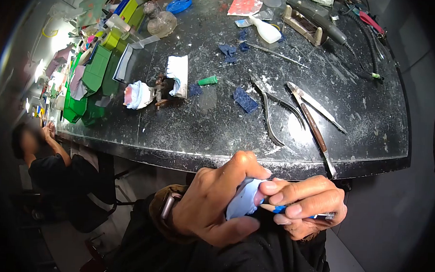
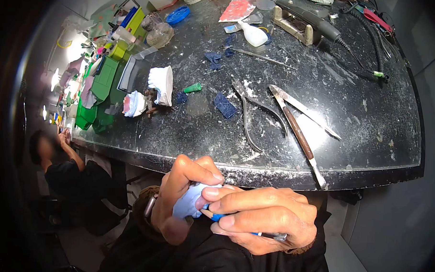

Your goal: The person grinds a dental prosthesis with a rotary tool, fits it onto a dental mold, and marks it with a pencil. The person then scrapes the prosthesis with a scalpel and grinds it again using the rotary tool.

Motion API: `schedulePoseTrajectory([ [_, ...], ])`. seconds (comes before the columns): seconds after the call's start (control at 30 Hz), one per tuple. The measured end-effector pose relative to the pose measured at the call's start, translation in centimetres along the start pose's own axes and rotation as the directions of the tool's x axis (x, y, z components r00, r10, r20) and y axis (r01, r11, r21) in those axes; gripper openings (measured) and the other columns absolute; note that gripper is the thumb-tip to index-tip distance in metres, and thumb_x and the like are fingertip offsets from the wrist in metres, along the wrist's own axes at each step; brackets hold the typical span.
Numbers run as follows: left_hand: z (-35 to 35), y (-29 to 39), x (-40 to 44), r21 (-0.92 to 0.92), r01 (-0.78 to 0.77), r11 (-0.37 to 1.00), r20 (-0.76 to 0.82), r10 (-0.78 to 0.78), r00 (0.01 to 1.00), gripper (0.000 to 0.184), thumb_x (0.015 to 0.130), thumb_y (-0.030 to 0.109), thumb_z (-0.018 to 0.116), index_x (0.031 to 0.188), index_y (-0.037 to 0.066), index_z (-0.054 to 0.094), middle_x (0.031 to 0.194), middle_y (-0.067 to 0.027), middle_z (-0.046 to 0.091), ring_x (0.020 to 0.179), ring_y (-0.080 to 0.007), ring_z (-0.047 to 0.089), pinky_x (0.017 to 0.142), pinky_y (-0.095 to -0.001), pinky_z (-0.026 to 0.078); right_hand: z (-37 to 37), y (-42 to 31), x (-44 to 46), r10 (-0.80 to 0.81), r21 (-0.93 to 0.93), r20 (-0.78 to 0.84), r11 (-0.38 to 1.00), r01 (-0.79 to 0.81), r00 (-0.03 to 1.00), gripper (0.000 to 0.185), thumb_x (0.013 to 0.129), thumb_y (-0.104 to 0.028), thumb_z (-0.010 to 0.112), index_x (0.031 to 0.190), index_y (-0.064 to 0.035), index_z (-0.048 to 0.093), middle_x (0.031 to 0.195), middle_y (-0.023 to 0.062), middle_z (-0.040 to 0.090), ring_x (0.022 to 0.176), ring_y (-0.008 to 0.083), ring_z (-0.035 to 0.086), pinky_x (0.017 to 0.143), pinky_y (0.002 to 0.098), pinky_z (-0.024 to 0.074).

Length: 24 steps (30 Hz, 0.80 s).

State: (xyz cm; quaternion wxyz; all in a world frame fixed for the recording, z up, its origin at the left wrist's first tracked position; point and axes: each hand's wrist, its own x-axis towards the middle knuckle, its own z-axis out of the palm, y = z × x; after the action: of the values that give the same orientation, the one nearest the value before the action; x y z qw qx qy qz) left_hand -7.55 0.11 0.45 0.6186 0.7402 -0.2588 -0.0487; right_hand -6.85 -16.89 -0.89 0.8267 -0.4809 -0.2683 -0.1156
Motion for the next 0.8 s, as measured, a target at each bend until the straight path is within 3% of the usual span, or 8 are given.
schedulePoseTrajectory([
  [0.13, 0.2, 0.0, -0.4, -0.028, 0.068, 0.997, 0.001, -0.068, 0.998, 0.080, 0.084, 0.067, 0.036, 0.108, -0.010, 0.039, 0.084, -0.0198, 0.058, 0.069, -0.0320, 0.064, 0.056, -0.0348, 0.050, 0.1, -0.5, 0.2, 0.060, -0.007, -0.010, 0.998, -0.060, 0.998, 0.025, 0.065, 0.006, 0.075, 0.085, 0.0054, 0.061, 0.083, 0.0231, 0.065, 0.084, 0.0313, 0.067, 0.073, 0.0371, 0.0577],
  [0.23, 1.1, 0.9, 0.0, -0.164, 0.195, 0.967, -0.086, -0.211, 0.974, 0.085, 0.074, 0.075, 0.038, 0.102, -0.005, 0.039, 0.081, -0.0124, 0.051, 0.068, -0.0115, 0.045, 0.059, -0.0262, 0.036, -0.2, -0.4, 0.4, 0.055, -0.051, 0.027, 0.997, -0.054, 0.998, 0.024, 0.065, 0.005, 0.076, 0.084, 0.0057, 0.062, 0.083, 0.0224, 0.065, 0.084, 0.0307, 0.067, 0.072, 0.0361, 0.0579],
  [0.33, 0.2, 0.2, -0.3, 0.023, 0.095, 0.995, 0.001, -0.095, 0.995, 0.085, 0.083, 0.070, 0.031, 0.109, -0.010, 0.039, 0.084, -0.0202, 0.058, 0.069, -0.0327, 0.065, 0.055, -0.0354, 0.050, -0.2, -0.3, 0.2, 0.050, -0.051, 0.012, 0.997, -0.050, 0.999, 0.023, 0.066, 0.004, 0.076, 0.084, 0.0058, 0.062, 0.083, 0.0215, 0.066, 0.084, 0.0302, 0.067, 0.071, 0.0352, 0.0580],
  [0.63, 0.4, 0.4, -0.4, 0.026, 0.148, 0.989, 0.002, -0.148, 0.989, 0.083, 0.083, 0.069, 0.031, 0.107, -0.010, 0.039, 0.083, -0.0195, 0.057, 0.066, -0.0311, 0.064, 0.053, -0.0345, 0.050, -0.7, -0.3, 0.2, 0.044, -0.090, 0.046, 0.995, -0.039, 0.998, 0.018, 0.067, 0.005, 0.074, 0.082, 0.0046, 0.062, 0.082, 0.0201, 0.066, 0.085, 0.0306, 0.067, 0.069, 0.0339, 0.0584],
  [0.8, 0.3, 0.1, -0.3, 0.041, 0.089, 0.995, 0.007, -0.089, 0.996, 0.083, 0.083, 0.069, 0.032, 0.107, -0.010, 0.040, 0.083, -0.0191, 0.057, 0.066, -0.0301, 0.065, 0.052, -0.0340, 0.050, -0.6, -0.7, 0.3, 0.074, -0.110, 0.039, 0.991, -0.070, 0.996, 0.019, 0.066, 0.005, 0.075, 0.081, 0.0036, 0.063, 0.080, 0.0193, 0.066, 0.083, 0.0285, 0.068, 0.065, 0.0319, 0.0584],
])
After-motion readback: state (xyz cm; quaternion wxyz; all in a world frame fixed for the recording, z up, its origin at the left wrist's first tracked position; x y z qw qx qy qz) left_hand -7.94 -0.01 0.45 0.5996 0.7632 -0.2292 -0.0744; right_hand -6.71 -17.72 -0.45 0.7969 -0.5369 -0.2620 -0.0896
